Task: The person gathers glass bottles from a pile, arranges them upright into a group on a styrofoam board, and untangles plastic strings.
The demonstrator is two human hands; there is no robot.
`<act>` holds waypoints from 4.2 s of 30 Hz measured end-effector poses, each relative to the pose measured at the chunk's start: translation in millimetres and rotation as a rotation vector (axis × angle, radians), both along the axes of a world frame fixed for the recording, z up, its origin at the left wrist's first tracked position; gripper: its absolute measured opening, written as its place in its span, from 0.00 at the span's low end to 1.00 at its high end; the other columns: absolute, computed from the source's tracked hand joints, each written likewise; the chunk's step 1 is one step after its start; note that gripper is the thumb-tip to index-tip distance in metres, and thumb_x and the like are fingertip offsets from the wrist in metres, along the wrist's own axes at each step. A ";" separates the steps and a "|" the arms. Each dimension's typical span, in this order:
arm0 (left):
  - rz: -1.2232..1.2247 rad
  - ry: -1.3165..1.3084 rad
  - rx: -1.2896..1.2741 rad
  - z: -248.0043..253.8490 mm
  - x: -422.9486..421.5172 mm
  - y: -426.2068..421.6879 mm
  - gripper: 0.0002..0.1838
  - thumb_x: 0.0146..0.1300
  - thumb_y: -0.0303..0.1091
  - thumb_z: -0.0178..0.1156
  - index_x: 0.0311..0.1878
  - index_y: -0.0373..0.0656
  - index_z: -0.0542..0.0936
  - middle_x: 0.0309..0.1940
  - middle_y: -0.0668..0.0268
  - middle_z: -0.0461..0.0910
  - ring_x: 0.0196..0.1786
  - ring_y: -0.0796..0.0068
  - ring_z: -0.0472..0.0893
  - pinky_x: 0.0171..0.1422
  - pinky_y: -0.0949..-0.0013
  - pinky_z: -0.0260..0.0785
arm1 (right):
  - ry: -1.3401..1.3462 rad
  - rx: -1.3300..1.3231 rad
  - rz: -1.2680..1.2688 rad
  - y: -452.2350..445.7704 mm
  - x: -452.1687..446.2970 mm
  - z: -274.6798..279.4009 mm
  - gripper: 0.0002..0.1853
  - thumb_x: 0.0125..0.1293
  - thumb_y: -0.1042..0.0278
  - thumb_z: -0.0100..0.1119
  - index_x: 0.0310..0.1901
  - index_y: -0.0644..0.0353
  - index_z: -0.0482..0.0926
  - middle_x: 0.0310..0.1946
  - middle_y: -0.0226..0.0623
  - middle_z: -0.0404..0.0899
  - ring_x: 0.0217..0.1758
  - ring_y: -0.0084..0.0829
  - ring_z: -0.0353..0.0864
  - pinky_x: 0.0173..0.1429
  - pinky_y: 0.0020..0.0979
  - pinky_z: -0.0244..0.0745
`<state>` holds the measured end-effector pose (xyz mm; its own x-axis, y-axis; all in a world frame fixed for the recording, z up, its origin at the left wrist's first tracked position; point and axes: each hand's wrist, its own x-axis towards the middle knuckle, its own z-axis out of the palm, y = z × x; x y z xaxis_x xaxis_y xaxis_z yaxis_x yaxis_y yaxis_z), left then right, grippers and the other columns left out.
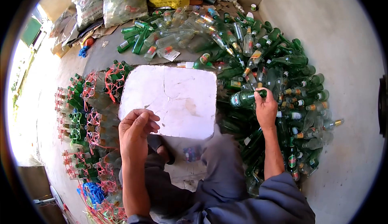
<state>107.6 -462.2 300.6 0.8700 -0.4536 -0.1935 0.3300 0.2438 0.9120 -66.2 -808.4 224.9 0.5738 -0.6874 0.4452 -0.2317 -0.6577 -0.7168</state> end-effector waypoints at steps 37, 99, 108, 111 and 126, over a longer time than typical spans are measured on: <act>0.130 0.032 -0.082 -3.0 34.9 -0.2 0.09 0.69 0.32 0.59 0.42 0.34 0.79 0.32 0.59 0.83 0.27 0.76 0.80 0.34 0.74 0.72 | -0.003 -0.235 0.551 158.8 298.3 39.9 0.19 0.65 0.55 0.66 0.35 0.65 0.74 0.18 0.51 0.77 0.27 0.54 0.81 0.34 0.48 0.75; -0.043 0.023 0.033 -4.3 4.7 -14.1 0.10 0.71 0.32 0.58 0.42 0.33 0.79 0.32 0.59 0.83 0.29 0.76 0.80 0.35 0.75 0.72 | 0.822 -0.119 0.171 -73.6 -53.1 -217.0 0.10 0.66 0.64 0.61 0.41 0.61 0.76 0.39 0.52 0.79 0.43 0.56 0.81 0.47 0.51 0.77; -0.021 0.028 0.038 -6.7 4.6 -12.8 0.10 0.71 0.33 0.58 0.42 0.34 0.80 0.32 0.60 0.83 0.28 0.77 0.80 0.35 0.76 0.71 | 0.653 -0.118 0.119 -49.9 4.5 -183.4 0.17 0.66 0.60 0.62 0.47 0.67 0.79 0.39 0.55 0.82 0.44 0.57 0.81 0.48 0.50 0.77; -0.007 0.036 0.043 -3.3 3.2 -12.8 0.09 0.70 0.33 0.58 0.40 0.36 0.79 0.30 0.61 0.82 0.27 0.77 0.78 0.33 0.77 0.71 | 0.678 -0.127 0.027 -51.7 13.2 -162.3 0.17 0.64 0.59 0.64 0.44 0.66 0.81 0.35 0.55 0.83 0.41 0.57 0.82 0.46 0.50 0.78; -0.006 0.040 -0.002 -3.2 7.8 -3.8 0.09 0.70 0.33 0.57 0.39 0.36 0.79 0.31 0.59 0.83 0.27 0.77 0.80 0.33 0.76 0.72 | 0.185 -0.440 0.100 -14.0 62.5 72.0 0.11 0.58 0.67 0.69 0.31 0.64 0.77 0.26 0.49 0.80 0.30 0.53 0.81 0.34 0.46 0.75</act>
<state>115.5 -465.9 297.4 0.8590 -0.4590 -0.2270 0.3673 0.2435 0.8977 -3.7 -822.4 296.9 0.7241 -0.3948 0.5655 -0.2495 -0.9143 -0.3190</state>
